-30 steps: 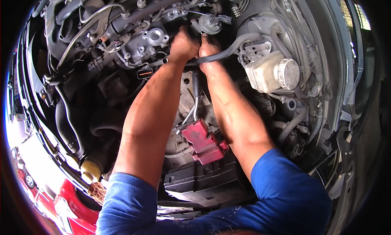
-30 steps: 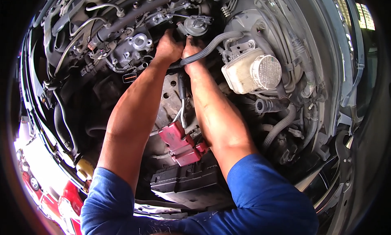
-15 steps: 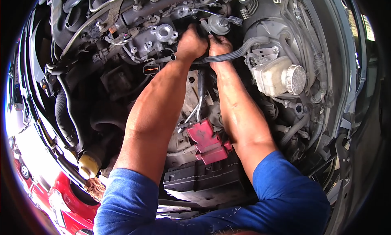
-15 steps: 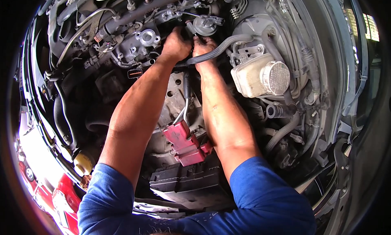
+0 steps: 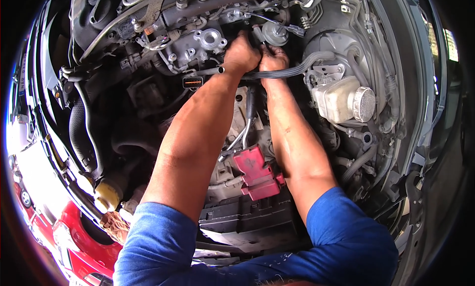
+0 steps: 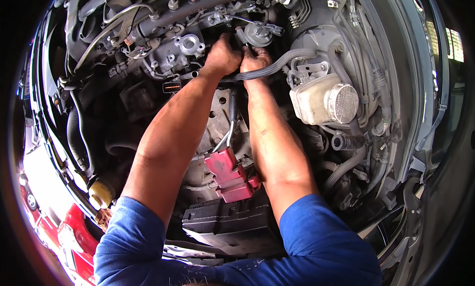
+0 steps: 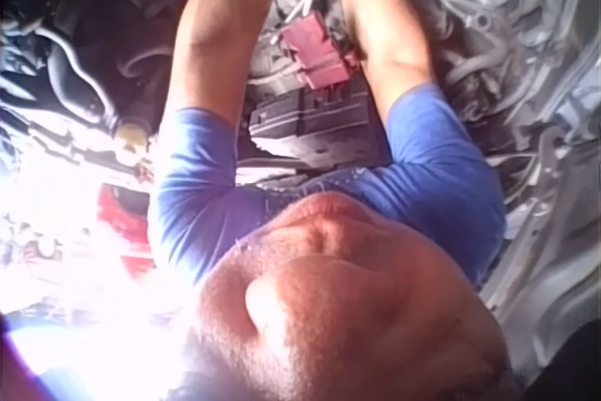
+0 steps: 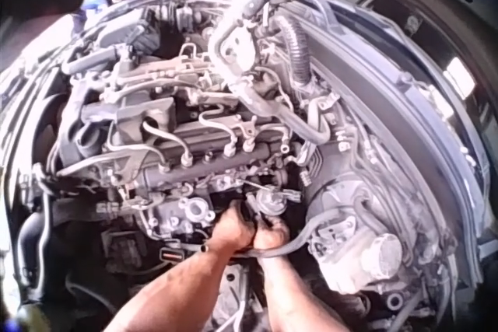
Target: Replacing and cleaning an engine component in a car service bay.
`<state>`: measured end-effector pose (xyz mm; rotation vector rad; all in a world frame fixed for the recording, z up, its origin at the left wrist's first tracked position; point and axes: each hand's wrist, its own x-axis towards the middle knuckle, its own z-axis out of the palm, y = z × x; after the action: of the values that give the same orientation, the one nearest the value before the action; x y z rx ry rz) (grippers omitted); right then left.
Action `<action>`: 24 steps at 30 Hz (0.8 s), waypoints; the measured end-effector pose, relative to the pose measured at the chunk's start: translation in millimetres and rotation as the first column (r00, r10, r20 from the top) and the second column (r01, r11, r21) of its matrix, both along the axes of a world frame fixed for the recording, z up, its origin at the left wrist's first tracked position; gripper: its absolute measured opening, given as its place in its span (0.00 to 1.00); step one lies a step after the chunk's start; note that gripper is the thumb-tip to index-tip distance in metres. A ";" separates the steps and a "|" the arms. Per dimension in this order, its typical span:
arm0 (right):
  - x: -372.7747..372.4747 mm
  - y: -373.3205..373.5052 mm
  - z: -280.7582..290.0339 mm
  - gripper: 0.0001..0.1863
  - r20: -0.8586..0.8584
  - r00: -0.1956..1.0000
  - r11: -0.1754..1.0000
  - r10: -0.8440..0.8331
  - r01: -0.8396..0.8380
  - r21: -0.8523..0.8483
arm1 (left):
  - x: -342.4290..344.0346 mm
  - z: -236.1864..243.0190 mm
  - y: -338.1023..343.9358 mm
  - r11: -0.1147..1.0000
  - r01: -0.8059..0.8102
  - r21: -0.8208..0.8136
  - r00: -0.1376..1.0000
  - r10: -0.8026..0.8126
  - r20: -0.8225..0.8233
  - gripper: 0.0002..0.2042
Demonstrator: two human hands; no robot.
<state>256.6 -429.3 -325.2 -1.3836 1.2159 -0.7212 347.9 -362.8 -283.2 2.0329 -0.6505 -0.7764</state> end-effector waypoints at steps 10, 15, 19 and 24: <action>-1.0 2.4 -4.7 0.09 0.126 0.991 0.996 0.032 -0.043 0.081 | 0.5 11.2 4.3 0.997 0.063 0.045 0.996 -0.065 0.053 0.27; -1.8 13.3 13.4 0.12 0.446 0.895 0.916 -0.010 -0.170 0.362 | -18.9 25.7 55.1 0.970 0.046 -0.238 0.985 -0.084 -0.151 0.21; -5.4 1.4 14.8 0.09 0.320 0.943 0.914 -0.087 -0.052 0.403 | -37.4 71.4 116.7 0.934 0.161 -0.319 0.904 -0.269 -0.333 0.17; -4.7 7.7 9.0 0.12 0.285 0.955 0.877 -0.083 -0.066 0.475 | -38.1 116.3 194.8 0.967 0.236 -0.094 0.967 -0.244 -0.076 0.17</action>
<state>251.9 -421.6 -316.2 -0.8215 1.0658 -0.5572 309.8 -168.1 -167.0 1.8540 -0.8758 -0.9564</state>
